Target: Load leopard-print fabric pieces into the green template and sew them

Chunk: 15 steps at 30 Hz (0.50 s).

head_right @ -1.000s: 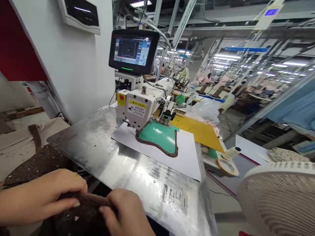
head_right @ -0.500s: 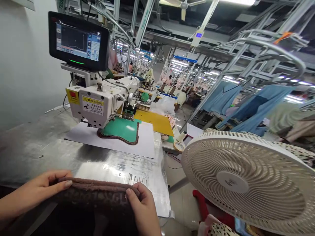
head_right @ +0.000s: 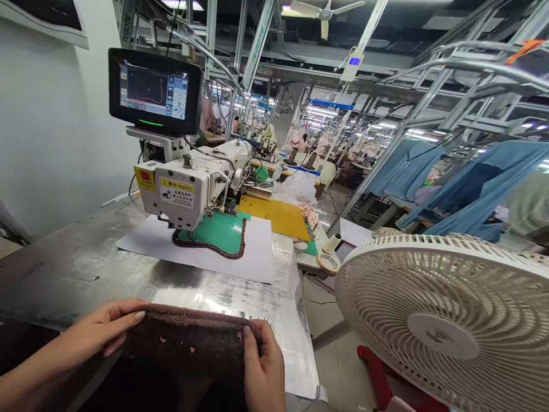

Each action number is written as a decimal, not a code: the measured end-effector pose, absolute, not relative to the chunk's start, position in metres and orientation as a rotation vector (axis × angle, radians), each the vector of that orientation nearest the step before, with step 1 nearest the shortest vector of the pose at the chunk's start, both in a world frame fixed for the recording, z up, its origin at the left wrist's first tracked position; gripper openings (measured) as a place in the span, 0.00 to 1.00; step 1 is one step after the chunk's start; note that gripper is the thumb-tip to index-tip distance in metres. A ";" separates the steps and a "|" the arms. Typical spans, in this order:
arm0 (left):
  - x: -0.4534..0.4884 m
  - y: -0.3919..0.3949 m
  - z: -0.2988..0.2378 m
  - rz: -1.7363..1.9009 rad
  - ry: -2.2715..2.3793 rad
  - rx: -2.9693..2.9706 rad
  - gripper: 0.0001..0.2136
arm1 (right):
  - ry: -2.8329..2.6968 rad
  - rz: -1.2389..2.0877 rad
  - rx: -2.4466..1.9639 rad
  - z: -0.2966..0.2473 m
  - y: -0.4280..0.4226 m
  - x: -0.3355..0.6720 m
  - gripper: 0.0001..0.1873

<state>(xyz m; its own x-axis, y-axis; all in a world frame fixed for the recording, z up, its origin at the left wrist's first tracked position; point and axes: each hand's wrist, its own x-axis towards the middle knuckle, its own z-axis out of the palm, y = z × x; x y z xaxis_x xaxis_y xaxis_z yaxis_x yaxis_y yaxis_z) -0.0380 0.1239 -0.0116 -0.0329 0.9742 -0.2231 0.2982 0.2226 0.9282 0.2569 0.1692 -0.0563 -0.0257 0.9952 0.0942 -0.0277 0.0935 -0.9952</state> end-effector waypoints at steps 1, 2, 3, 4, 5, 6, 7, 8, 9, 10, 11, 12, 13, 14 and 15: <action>-0.039 0.123 -0.011 0.908 1.509 1.248 0.25 | -1.282 1.091 -1.124 -0.054 0.168 0.256 0.24; -0.040 0.123 -0.011 0.951 1.490 1.257 0.24 | -1.313 1.022 -1.135 -0.052 0.166 0.255 0.24; -0.041 0.123 -0.012 0.992 1.474 1.268 0.22 | -1.340 0.971 -1.140 -0.050 0.166 0.255 0.24; -0.042 0.123 -0.013 1.020 1.457 1.274 0.21 | -1.367 0.946 -1.141 -0.049 0.166 0.256 0.23; -0.043 0.123 -0.015 1.036 1.441 1.265 0.21 | -1.397 0.944 -1.141 -0.049 0.166 0.257 0.23; -0.043 0.123 -0.017 1.037 1.429 1.233 0.21 | -1.428 0.965 -1.138 -0.049 0.167 0.258 0.23; -0.043 0.123 -0.019 1.029 1.418 1.174 0.22 | -1.444 1.004 -1.134 -0.049 0.168 0.258 0.23; -0.041 0.124 -0.021 1.032 1.403 1.099 0.23 | -1.439 1.055 -1.125 -0.049 0.170 0.259 0.23; -0.039 0.124 -0.023 1.059 1.382 1.019 0.25 | -1.417 1.114 -1.108 -0.049 0.170 0.260 0.22; -0.036 0.124 -0.024 1.097 1.354 0.942 0.25 | -1.384 1.168 -1.087 -0.048 0.170 0.260 0.22; -0.033 0.124 -0.025 1.137 1.317 0.870 0.26 | -1.344 1.202 -1.065 -0.047 0.169 0.260 0.22; -0.030 0.124 -0.026 1.171 1.275 0.801 0.26 | -1.309 1.216 -1.042 -0.045 0.166 0.259 0.22; -0.027 0.123 -0.026 1.191 1.235 0.746 0.27 | -1.287 1.211 -1.025 -0.042 0.162 0.259 0.21; -0.024 0.123 -0.026 1.195 1.206 0.709 0.27 | -1.280 1.181 -1.019 -0.038 0.157 0.259 0.21; -0.022 0.124 -0.027 1.184 1.191 0.696 0.28 | -1.285 1.120 -1.025 -0.035 0.152 0.259 0.20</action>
